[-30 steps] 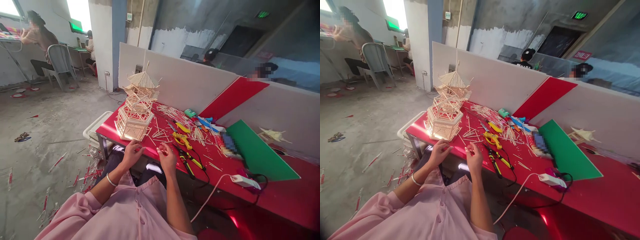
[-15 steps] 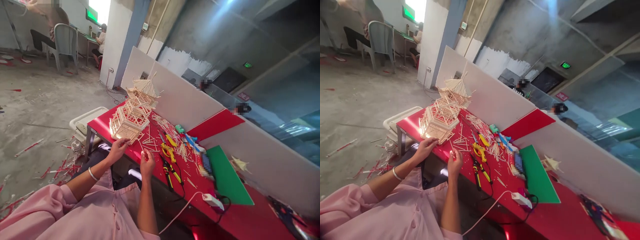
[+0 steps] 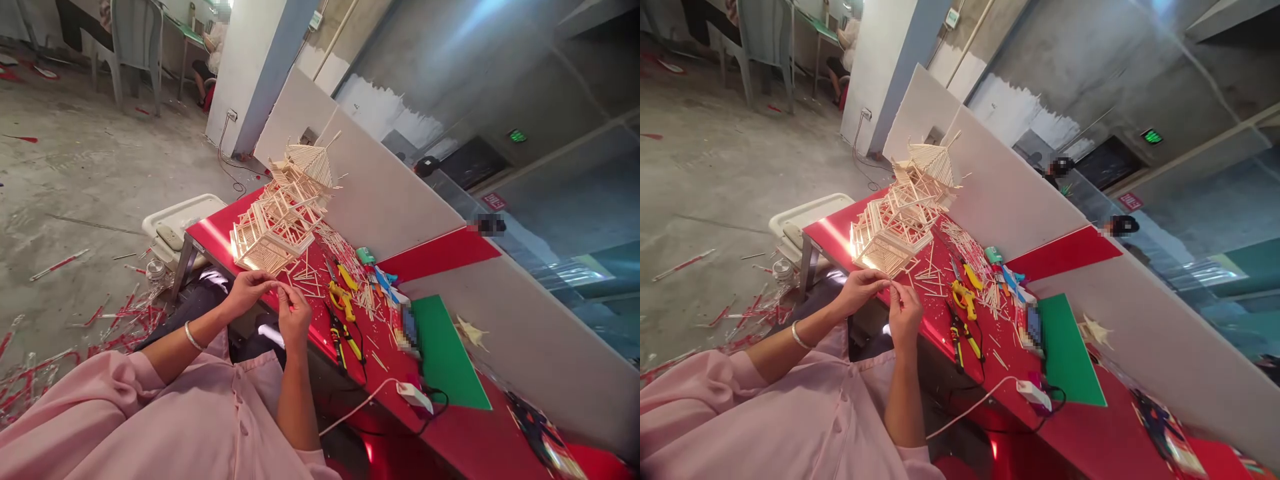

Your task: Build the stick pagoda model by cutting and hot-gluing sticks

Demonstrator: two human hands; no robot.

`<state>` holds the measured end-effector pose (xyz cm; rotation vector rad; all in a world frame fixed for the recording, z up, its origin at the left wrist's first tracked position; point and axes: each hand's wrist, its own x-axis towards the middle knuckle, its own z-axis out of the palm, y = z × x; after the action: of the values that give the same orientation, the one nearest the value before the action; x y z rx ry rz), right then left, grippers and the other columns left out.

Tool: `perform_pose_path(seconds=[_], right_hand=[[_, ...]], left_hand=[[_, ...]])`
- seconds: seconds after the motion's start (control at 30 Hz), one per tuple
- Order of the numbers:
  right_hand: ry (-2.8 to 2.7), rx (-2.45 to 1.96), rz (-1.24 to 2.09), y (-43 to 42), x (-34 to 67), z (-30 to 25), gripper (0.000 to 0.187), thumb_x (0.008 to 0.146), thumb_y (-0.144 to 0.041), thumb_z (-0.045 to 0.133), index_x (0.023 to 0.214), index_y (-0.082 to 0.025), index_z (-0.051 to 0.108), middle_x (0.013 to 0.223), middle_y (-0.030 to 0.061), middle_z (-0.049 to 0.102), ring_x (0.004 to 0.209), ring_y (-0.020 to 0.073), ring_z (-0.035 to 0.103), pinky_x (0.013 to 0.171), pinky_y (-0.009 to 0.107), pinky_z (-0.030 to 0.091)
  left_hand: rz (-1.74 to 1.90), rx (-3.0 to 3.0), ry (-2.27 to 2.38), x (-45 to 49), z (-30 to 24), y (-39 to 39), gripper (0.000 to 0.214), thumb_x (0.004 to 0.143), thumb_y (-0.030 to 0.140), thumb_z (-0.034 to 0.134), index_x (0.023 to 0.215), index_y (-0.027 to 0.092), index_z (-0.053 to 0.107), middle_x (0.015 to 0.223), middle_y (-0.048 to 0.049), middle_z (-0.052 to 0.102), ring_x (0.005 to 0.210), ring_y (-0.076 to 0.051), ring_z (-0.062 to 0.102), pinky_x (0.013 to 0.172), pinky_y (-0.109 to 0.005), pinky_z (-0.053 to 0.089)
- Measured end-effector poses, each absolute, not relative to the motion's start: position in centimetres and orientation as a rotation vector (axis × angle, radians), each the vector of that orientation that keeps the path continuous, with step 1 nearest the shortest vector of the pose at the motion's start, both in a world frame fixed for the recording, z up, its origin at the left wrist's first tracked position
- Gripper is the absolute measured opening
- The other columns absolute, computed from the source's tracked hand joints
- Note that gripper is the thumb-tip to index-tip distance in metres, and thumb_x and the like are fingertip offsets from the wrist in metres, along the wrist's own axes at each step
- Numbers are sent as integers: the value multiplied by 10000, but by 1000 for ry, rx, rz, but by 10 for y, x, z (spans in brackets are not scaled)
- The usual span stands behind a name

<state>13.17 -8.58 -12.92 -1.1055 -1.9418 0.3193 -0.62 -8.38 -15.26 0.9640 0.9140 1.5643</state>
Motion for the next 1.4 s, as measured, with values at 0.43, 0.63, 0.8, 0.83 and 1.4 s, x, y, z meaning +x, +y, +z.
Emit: perform_pose_path(seconds=[0.43,0.63,0.8,0.83,1.4], right_hand=[[-2009,-1142,202,-87,130,-123,284,953,-316,468,905,-180,711,813,83,702,750,167,641,680,274,508],[-2036,-1093,299,-88,135,-126,263,949,-314,494,970,-195,728,894,84,736,837,183,682,765,292,534],[-2024,-1087,311,-91,140,-130,237,934,-301,521,935,-196,733,850,70,734,771,168,673,664,259,516],[-2022,-1084,307,-92,141,-131,232,929,-301,526,924,-195,732,836,67,731,760,165,670,661,256,514],[-1754,-1595,183,-64,163,-145,503,976,-440,339,615,-215,607,597,40,642,551,157,560,536,264,353]], left_hand=[[1442,885,883,-6,-153,-88,406,661,525,768,658,133,659,548,12,593,485,-81,472,453,-201,346],[1392,874,885,-5,-157,-90,442,660,560,753,657,134,637,510,18,557,454,-74,454,433,-194,312],[1326,877,859,-8,-154,-92,436,627,541,785,617,133,633,475,21,541,433,-73,447,423,-193,293],[1315,874,850,-8,-153,-93,442,623,545,786,607,133,629,474,19,541,432,-74,447,420,-193,290],[1248,1311,991,6,-148,-80,253,753,315,432,547,181,489,563,-14,544,501,-119,515,459,-222,373]])
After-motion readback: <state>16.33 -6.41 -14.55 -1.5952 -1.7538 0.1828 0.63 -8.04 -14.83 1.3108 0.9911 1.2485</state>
